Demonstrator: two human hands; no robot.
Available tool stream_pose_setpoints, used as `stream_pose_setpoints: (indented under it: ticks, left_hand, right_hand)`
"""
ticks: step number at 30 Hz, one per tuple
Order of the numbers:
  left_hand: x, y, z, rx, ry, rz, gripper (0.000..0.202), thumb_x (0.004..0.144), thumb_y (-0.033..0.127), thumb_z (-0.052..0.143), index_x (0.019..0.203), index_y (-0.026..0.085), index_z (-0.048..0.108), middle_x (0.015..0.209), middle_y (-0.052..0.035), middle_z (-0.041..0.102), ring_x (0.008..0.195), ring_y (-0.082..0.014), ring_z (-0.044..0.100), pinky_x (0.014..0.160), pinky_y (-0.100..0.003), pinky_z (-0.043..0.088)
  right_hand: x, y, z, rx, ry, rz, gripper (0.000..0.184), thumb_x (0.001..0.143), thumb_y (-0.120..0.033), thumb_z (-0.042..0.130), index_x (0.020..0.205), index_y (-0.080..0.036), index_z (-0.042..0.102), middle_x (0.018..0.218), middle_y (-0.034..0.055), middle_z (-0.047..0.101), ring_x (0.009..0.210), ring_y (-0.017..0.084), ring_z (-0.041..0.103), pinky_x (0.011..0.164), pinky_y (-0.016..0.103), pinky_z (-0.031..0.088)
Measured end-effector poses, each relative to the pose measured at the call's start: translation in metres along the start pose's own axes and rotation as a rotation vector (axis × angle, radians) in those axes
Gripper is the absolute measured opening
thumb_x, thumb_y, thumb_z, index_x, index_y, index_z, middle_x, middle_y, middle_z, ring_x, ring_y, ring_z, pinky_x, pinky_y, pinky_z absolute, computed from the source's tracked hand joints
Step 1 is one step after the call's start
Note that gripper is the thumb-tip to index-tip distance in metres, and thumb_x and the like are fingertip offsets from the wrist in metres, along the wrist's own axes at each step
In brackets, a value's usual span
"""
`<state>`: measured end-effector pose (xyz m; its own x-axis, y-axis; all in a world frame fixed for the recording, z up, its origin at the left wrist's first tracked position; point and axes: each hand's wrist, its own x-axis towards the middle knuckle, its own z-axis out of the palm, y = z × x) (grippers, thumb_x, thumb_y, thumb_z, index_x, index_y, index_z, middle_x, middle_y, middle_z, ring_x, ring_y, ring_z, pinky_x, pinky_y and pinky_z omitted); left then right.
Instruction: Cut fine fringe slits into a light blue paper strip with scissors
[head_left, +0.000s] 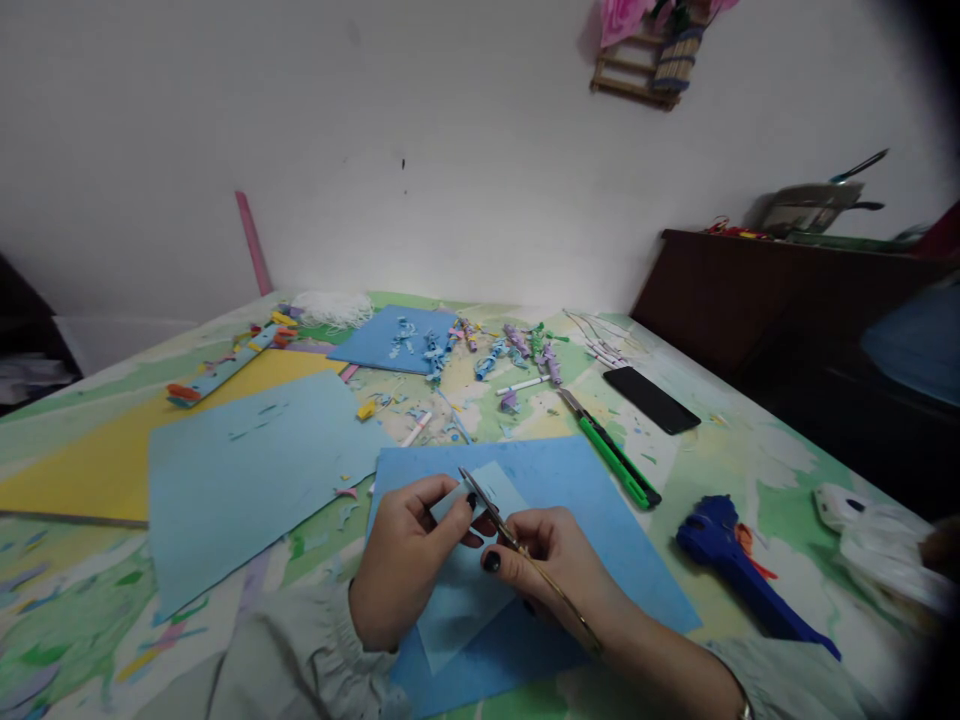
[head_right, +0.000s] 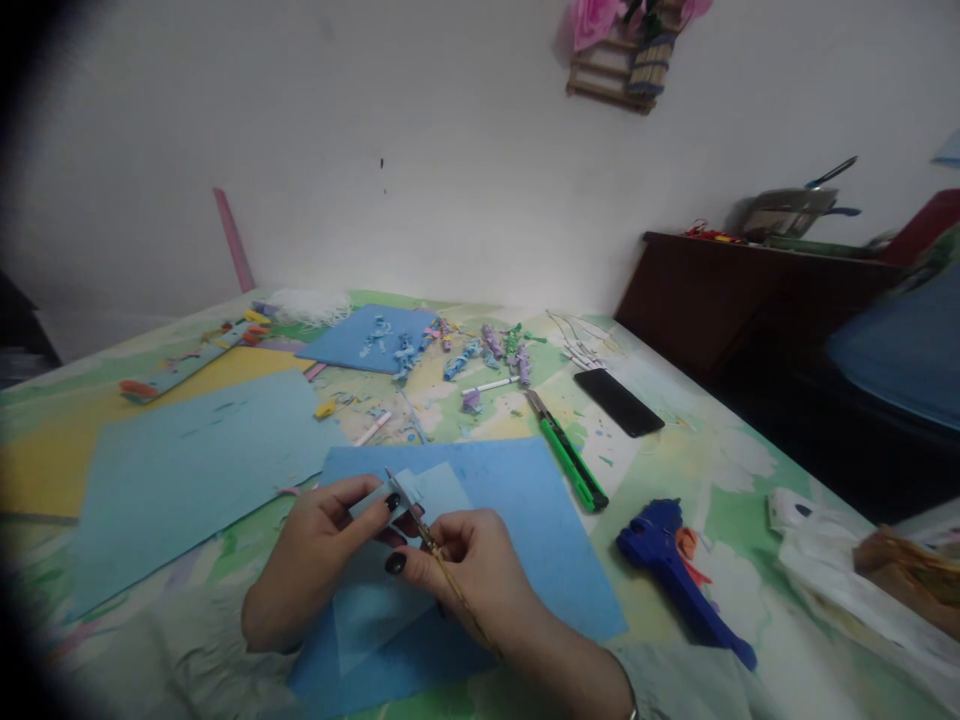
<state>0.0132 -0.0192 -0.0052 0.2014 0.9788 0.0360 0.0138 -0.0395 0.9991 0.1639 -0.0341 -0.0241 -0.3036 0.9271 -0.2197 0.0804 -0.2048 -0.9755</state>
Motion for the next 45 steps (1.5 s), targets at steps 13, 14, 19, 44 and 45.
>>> stream_pose_setpoints:
  ticks: [13, 14, 19, 44, 45]
  left_hand:
    - [0.0002, -0.0005, 0.0002, 0.021, -0.013, 0.002, 0.017, 0.075, 0.023, 0.055, 0.065, 0.014, 0.065, 0.061, -0.0014, 0.067, 0.056, -0.015, 0.061, 0.055, -0.023, 0.048]
    - [0.0001, -0.0012, 0.0001, 0.018, -0.011, 0.005, 0.017, 0.075, 0.023, 0.055, 0.065, 0.014, 0.065, 0.061, -0.0011, 0.067, 0.056, -0.0149, 0.061, 0.055, -0.023, 0.048]
    - [0.0002, -0.0017, 0.0001, 0.016, -0.013, 0.004, 0.016, 0.074, 0.022, 0.056, 0.063, 0.014, 0.065, 0.059, -0.0008, 0.066, 0.055, -0.0143, 0.06, 0.054, -0.022, 0.047]
    - [0.0006, 0.003, 0.0001, 0.011, 0.077, -0.003, 0.018, 0.075, 0.022, 0.055, 0.061, 0.014, 0.062, 0.059, -0.0019, 0.067, 0.054, -0.0147, 0.063, 0.055, -0.023, 0.05]
    - [0.0006, 0.0033, 0.0003, 0.011, 0.089, -0.007, 0.017, 0.075, 0.022, 0.055, 0.061, 0.014, 0.062, 0.058, -0.0019, 0.067, 0.054, -0.0148, 0.063, 0.054, -0.022, 0.05]
  right_hand:
    - [-0.0006, -0.0009, 0.0001, 0.023, 0.002, 0.012, 0.05, 0.05, -0.054, 0.074, 0.052, -0.016, 0.043, 0.036, -0.01, 0.032, 0.032, 0.002, 0.027, 0.032, 0.017, 0.016]
    - [-0.0007, -0.0007, -0.0002, 0.019, -0.002, 0.01, 0.049, 0.051, -0.054, 0.074, 0.053, -0.016, 0.044, 0.037, -0.0099, 0.033, 0.032, 0.002, 0.027, 0.032, 0.017, 0.016]
    - [-0.0001, 0.0011, 0.0002, 0.019, -0.001, 0.005, 0.048, 0.052, -0.053, 0.074, 0.055, -0.015, 0.046, 0.037, -0.0096, 0.034, 0.032, 0.002, 0.027, 0.032, 0.017, 0.017]
    - [-0.0014, 0.0032, -0.0001, 0.0, -0.052, -0.042, 0.053, 0.059, -0.064, 0.064, 0.056, -0.016, 0.042, 0.04, -0.009, 0.032, 0.034, 0.003, 0.027, 0.033, 0.018, 0.017]
    - [-0.0013, 0.0035, -0.0003, -0.002, -0.055, -0.042, 0.053, 0.059, -0.064, 0.064, 0.056, -0.016, 0.042, 0.04, -0.0089, 0.032, 0.034, 0.003, 0.027, 0.033, 0.018, 0.017]
